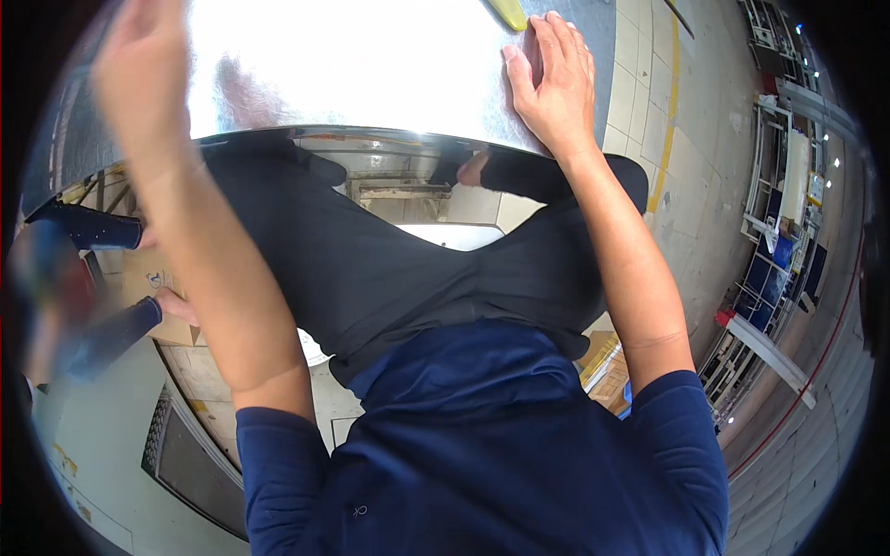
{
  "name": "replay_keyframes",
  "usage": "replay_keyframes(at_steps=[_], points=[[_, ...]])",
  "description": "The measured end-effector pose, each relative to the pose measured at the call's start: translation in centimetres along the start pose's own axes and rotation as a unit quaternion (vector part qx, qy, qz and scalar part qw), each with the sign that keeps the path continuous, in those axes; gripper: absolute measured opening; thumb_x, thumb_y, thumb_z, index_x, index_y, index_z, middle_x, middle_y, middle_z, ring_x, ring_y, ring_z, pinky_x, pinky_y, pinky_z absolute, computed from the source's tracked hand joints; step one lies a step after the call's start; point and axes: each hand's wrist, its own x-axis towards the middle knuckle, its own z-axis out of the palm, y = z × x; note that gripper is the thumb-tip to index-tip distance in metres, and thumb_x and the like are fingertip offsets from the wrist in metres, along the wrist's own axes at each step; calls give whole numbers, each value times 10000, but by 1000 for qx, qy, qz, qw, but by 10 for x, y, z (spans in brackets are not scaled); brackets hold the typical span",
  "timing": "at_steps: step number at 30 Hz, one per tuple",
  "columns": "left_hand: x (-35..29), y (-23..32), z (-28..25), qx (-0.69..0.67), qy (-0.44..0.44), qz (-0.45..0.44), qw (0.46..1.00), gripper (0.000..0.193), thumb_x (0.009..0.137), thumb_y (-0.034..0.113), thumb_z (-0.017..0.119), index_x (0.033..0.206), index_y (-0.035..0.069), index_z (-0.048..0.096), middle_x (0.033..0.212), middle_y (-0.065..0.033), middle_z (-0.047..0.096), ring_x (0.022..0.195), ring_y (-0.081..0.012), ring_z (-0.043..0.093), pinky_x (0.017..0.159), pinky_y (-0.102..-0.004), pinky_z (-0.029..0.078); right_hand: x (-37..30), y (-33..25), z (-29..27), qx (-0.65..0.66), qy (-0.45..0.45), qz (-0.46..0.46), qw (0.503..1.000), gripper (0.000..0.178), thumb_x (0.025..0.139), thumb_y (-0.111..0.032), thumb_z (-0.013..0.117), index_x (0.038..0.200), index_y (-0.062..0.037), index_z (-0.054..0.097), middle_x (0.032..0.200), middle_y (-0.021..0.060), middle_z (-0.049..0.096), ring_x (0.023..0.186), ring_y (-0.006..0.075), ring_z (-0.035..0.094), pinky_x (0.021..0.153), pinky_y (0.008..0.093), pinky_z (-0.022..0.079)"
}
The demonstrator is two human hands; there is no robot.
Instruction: The person is using a green tool to apply a clear adhesive or sealant along the seams where the shoe upper meets the sole.
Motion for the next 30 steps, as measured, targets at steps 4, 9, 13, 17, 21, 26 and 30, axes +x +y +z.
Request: replay_keyframes(at_steps=[4,9,13,17,21,26,30], points=[[-28,-15,68,-21,-38,53,998,315,948,194,734,1208,24,687,1335,-243,661,1328,-418,571,1135,-444,418,0,-6,-5,4,-4,12,1000,580,973,-393,640,1420,-28,579,1511,246,532,1445,431,451,1226,540,296],[-40,-17,79,131,-82,95,983,343,922,300,728,1184,79,710,1353,-218,661,1351,-461,536,1147,-622,337,1,-8,-9,36,-34,48,998,611,936,-309,686,1433,4,516,1508,291,491,1423,506,426,1197,593,314],[-40,-28,79,132,-85,87,984,336,916,305,733,1169,85,722,1363,-196,665,1350,-452,540,1143,-617,341,2,-5,-1,6,18,4,1000,574,982,-419,640,1421,-51,607,1526,221,542,1472,393,443,1241,519,280],[-44,-35,80,123,-80,92,985,341,914,304,737,1170,79,723,1362,-200,665,1347,-443,546,1143,-610,346,-1,-5,2,2,14,9,1000,568,974,-403,657,1414,-47,608,1523,218,540,1478,394,430,1241,522,273],[-40,-44,79,138,-82,124,979,344,933,333,729,1198,113,731,1387,-166,667,1374,-401,551,1148,-573,362,-1,-8,0,14,13,23,1000,570,960,-399,669,1399,-40,610,1519,218,537,1475,401,426,1238,535,269],[-32,-57,81,145,-88,170,971,333,986,390,695,1232,173,755,1422,-106,674,1418,-362,542,1180,-539,348,-1,-9,-1,44,28,36,998,552,939,-376,685,1369,-37,621,1503,225,543,1455,418,436,1227,549,275],[-31,-58,82,101,-78,168,978,297,973,396,708,1180,194,775,1366,-85,705,1376,-354,579,1166,-565,353,-2,-9,0,62,37,39,997,538,931,-361,691,1356,-37,629,1491,231,549,1443,430,443,1215,560,283]])
